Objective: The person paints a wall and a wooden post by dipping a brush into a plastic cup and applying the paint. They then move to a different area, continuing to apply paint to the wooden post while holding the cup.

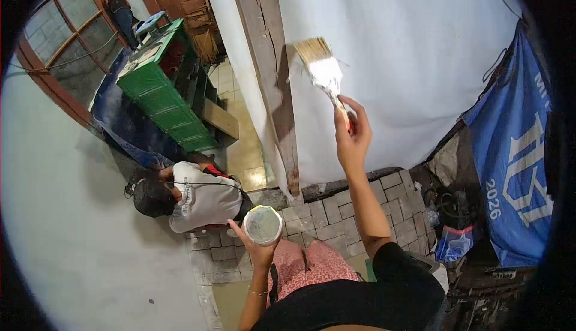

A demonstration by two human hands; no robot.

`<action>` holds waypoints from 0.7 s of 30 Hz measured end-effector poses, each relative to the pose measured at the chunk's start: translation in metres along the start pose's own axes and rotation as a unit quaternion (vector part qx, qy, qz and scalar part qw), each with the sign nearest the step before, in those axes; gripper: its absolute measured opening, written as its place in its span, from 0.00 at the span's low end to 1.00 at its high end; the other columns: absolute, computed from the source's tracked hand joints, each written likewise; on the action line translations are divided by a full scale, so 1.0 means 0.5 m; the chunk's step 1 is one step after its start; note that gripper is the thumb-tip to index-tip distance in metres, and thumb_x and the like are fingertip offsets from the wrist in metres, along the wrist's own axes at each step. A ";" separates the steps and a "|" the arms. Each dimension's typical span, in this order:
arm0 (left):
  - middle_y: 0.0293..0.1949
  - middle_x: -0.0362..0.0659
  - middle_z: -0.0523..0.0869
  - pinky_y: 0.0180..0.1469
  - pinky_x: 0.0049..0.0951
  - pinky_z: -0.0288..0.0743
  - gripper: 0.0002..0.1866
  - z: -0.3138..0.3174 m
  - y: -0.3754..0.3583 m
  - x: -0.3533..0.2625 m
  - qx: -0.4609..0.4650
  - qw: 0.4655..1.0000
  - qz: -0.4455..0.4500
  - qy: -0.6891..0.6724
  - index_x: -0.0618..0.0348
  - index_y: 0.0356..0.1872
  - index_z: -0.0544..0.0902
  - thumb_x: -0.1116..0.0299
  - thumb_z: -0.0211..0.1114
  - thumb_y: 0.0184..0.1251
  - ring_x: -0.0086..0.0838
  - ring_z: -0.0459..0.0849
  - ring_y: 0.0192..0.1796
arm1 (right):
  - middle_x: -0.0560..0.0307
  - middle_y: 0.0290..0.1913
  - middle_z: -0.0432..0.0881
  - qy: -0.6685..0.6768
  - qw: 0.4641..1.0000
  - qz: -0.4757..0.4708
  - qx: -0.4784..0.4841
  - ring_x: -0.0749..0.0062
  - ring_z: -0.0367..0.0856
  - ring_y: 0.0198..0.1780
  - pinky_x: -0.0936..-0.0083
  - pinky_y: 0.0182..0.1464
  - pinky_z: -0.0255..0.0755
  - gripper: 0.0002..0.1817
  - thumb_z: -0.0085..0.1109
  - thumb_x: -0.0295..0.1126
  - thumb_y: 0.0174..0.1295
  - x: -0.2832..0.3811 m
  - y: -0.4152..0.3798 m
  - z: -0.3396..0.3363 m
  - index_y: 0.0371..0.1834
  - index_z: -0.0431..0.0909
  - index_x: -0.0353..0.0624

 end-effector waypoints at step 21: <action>0.60 0.52 0.70 0.67 0.42 0.64 0.71 -0.015 -0.032 -0.001 -0.012 1.000 -0.015 -0.015 0.57 0.74 0.27 0.64 0.82 0.44 0.40 0.71 0.63 | 0.43 0.23 0.79 -0.266 0.943 0.098 0.177 0.63 0.76 0.20 0.69 0.28 0.70 0.11 0.63 0.31 0.58 -0.387 -0.135 0.035 0.42 0.80 0.38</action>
Point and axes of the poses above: each hand's wrist, its own y-axis towards the middle knuckle, its own z-axis out of the palm, x = y × z, the point moved 10 cm from there along y, towards the middle knuckle
